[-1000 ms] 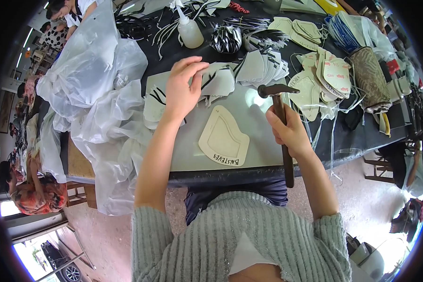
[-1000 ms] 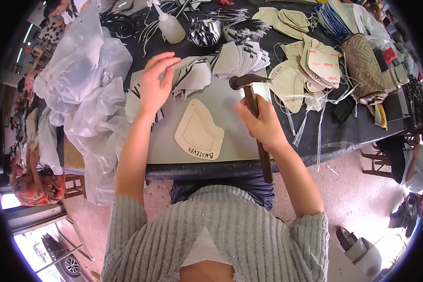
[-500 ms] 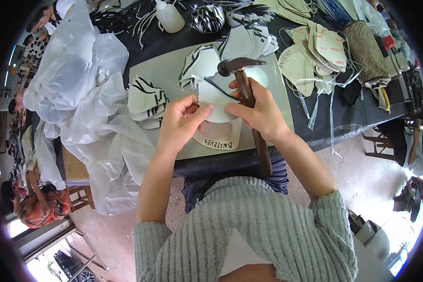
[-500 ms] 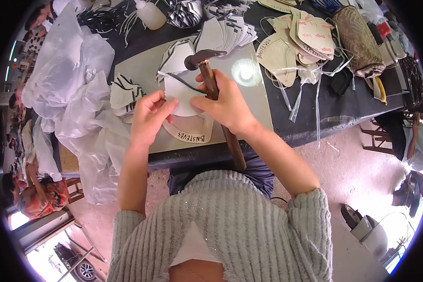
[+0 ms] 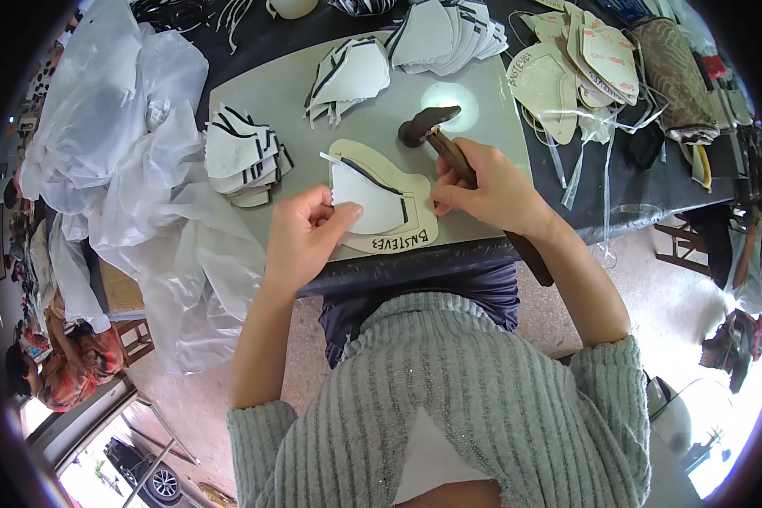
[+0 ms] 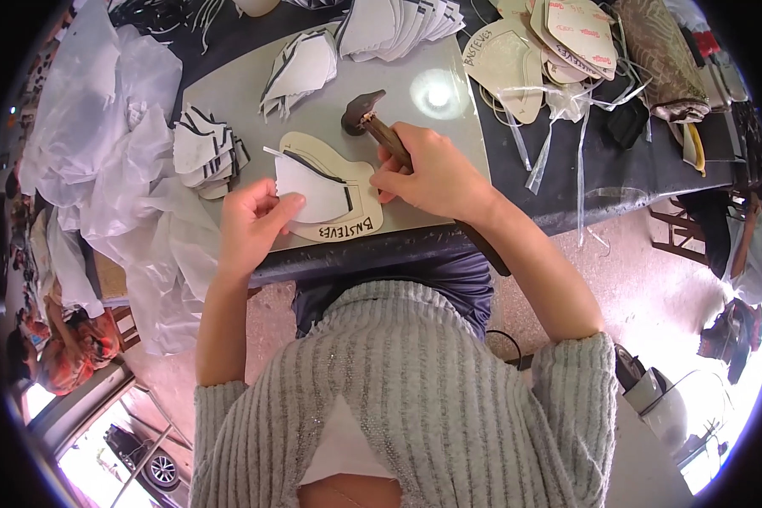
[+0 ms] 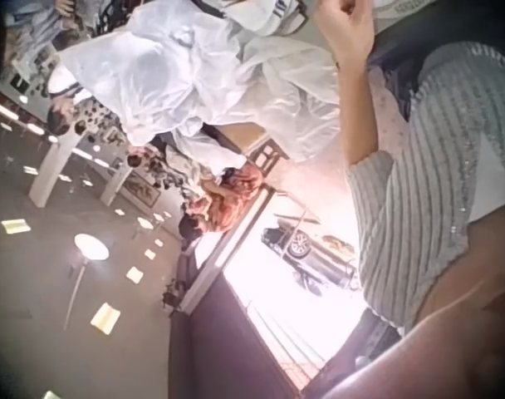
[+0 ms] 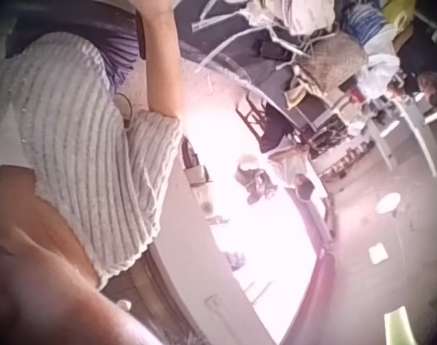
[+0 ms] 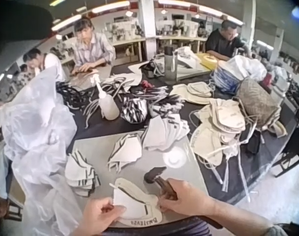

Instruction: The person is using a hammer to flatten and join shoe upper components on a workbench.

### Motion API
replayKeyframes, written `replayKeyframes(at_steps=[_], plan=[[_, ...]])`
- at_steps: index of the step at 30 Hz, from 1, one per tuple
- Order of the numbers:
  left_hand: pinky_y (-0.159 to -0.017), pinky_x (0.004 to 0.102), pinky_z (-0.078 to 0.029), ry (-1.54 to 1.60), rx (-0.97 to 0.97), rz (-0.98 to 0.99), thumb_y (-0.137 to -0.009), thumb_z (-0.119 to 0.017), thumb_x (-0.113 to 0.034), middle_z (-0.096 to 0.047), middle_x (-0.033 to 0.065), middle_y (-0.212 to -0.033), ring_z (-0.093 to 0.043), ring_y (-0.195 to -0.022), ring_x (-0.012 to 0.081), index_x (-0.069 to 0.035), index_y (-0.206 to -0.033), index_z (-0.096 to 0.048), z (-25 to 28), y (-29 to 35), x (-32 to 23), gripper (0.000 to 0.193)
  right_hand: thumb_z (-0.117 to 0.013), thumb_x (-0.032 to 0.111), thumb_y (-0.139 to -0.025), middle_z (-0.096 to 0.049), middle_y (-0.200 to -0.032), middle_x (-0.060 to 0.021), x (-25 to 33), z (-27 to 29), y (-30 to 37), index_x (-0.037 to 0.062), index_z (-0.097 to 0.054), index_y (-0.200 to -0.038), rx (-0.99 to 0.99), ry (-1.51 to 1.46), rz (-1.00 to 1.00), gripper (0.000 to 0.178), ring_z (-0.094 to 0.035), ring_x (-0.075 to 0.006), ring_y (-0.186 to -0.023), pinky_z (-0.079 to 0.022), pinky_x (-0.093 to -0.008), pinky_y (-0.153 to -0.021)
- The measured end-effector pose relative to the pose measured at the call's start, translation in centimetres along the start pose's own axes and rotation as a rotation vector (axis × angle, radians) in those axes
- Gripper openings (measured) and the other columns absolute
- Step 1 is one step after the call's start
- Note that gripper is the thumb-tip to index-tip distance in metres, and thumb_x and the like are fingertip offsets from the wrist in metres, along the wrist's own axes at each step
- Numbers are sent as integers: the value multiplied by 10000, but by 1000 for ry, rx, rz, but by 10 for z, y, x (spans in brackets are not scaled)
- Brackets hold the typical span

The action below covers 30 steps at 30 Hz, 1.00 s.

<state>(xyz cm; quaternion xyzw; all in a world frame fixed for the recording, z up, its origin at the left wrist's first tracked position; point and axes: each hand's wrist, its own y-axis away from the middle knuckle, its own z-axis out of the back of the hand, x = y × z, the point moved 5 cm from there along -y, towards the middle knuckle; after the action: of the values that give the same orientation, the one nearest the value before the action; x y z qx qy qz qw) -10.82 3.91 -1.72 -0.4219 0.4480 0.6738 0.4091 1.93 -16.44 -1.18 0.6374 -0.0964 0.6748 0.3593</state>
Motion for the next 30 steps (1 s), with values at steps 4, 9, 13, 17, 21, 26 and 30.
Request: replayKeyframes(at_steps=[4, 9, 13, 17, 21, 26, 30], plan=[[-449, 211, -372, 104, 51, 72, -884, -730, -121, -562, -8, -572, -506, -512, 31, -24, -695, -475, -7, 3, -7, 332, -724, 55, -813, -654, -737, -90, 7, -5, 1, -27, -534, -934, -58, 212, 24, 240, -677, -138, -639, -522, -281, -618], [-433, 222, -378, -25, 34, 94, -887, -718, -109, -572, 9, -584, -519, -490, 39, -32, -689, -453, -14, 4, -2, 339, -741, 58, -772, -632, -697, -105, 11, -12, 2, -11, -517, -914, -112, 354, 119, 274, -657, -210, -623, -508, -329, -614], [-443, 226, -362, -50, -16, 61, -881, -714, -99, -520, 1, -555, -474, -495, 28, -29, -696, -439, -13, 4, 0, 339, -732, 54, -774, -629, -705, -143, 13, -16, 1, -6, -488, -920, -106, 467, 148, 290, -640, -328, -667, -494, -397, -636], [-453, 241, -333, -182, -61, -49, -864, -715, -85, -447, 3, -540, -391, -513, 30, -13, -716, -442, -11, 1, -5, 319, -725, 47, -773, -628, -710, -157, 14, -16, 0, -7, -483, -930, -96, 499, 187, 293, -636, -362, -681, -487, -425, -647], [-453, 246, -327, -227, -61, -83, -853, -720, -83, -440, 10, -541, -375, -508, 37, -11, -720, -452, -11, 1, -7, 308, -725, 45, -770, -624, -704, -154, 13, -16, -1, -7, -482, -925, -94, 484, 177, 293, -636, -359, -679, -485, -423, -642], [-454, 244, -326, -265, -82, -122, -835, -721, -76, -448, 12, -538, -375, -495, 44, -12, -718, -463, -15, 2, -12, 290, -722, 38, -765, -614, -695, -153, 9, -16, -2, -5, -479, -918, -85, 459, 176, 290, -626, -359, -671, -474, -426, -629], [-453, 238, -331, -274, -109, -82, -817, -723, -77, -467, 1, -539, -391, -501, 30, -12, -698, -468, -17, 5, -9, 288, -718, 34, -764, -606, -687, -154, 12, -15, -3, -5, -474, -918, -91, 480, 180, 291, -621, -373, -671, -469, -433, -626]])
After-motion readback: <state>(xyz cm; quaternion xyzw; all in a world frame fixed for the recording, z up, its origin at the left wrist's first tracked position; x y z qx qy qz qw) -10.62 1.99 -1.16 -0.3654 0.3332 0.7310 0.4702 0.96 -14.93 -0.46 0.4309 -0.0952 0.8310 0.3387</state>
